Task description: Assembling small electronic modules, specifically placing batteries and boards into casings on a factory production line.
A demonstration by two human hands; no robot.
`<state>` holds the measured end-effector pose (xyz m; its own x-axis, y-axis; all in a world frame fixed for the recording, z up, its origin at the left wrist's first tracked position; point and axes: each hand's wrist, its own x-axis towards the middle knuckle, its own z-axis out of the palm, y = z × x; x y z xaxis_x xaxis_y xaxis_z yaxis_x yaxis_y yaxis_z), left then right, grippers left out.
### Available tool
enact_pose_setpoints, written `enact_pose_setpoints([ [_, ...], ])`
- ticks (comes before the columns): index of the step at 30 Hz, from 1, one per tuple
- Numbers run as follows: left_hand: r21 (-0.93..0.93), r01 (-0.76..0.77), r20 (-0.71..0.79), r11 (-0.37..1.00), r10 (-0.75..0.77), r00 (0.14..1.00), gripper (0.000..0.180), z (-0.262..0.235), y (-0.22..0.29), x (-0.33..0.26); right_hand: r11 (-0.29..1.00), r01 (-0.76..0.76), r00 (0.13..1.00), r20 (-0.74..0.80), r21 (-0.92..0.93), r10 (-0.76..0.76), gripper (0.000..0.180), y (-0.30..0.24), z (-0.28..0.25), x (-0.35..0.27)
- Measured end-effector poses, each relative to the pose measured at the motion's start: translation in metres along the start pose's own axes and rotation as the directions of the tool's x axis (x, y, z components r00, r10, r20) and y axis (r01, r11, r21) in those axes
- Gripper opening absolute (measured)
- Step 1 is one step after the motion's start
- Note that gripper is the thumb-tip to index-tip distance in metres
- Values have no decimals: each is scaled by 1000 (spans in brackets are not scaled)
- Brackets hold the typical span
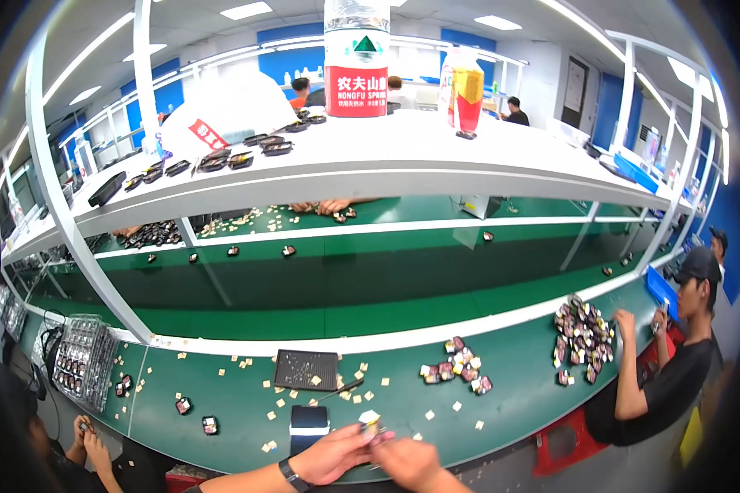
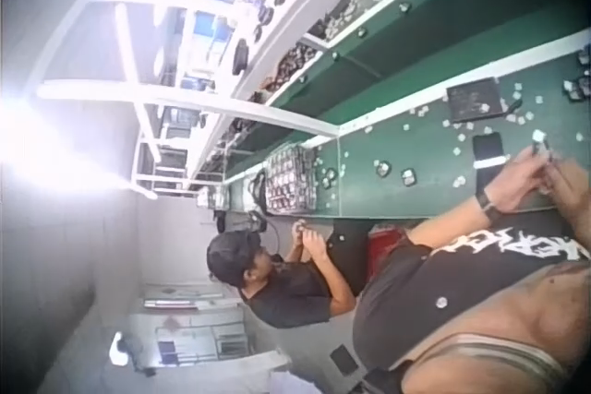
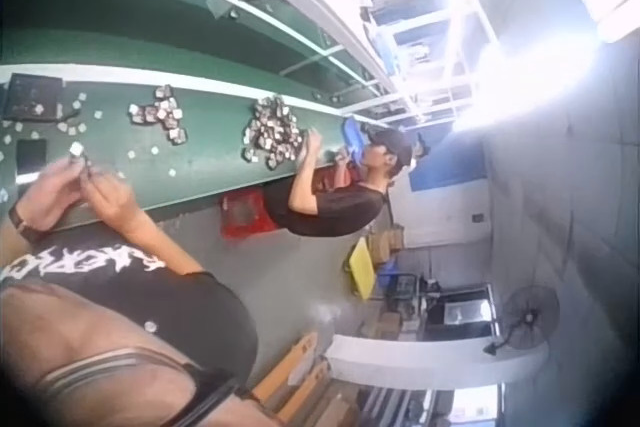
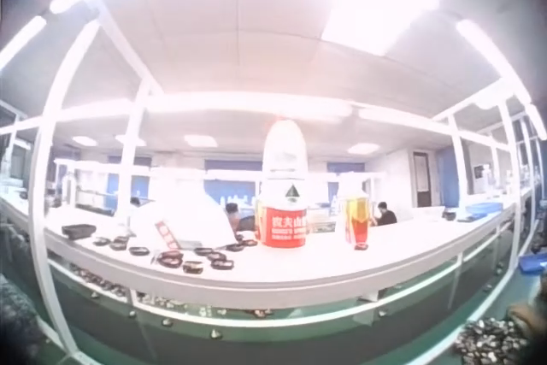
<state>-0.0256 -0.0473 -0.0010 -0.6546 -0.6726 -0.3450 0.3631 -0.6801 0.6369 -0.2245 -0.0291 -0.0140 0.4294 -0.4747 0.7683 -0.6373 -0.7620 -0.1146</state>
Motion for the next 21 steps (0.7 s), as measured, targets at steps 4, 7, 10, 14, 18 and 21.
enact_pose_setpoints([
  [4, 7, -96, -112, 995, 96, 989, 47, -6, 12, 9, 958, -147, 975, 200, 247, 98, 45, 9, -1, 15],
  [7, 75, -225, -239, 972, 236, 942, 34, -10, 15, 9, 623, -572, 814, 465, 534, 349, 38, 22, -29, 31],
  [10, 330, -245, -268, 912, 340, 901, 25, -7, 11, 10, 155, -788, 585, 647, 596, 489, 30, 41, -35, 19],
  [14, 424, -191, -332, 885, 348, 877, 34, 17, 13, 10, -343, -769, 355, 807, 539, 471, 37, 58, -31, -4],
  [18, 402, -150, -341, 903, 299, 891, 50, 42, 33, 30, -546, -663, 277, 846, 511, 456, 19, 62, -32, -8],
  [21, 513, -131, -299, 848, 320, 899, 59, 58, 41, 38, -499, -676, 370, 835, 543, 407, 22, 66, -41, -6],
])
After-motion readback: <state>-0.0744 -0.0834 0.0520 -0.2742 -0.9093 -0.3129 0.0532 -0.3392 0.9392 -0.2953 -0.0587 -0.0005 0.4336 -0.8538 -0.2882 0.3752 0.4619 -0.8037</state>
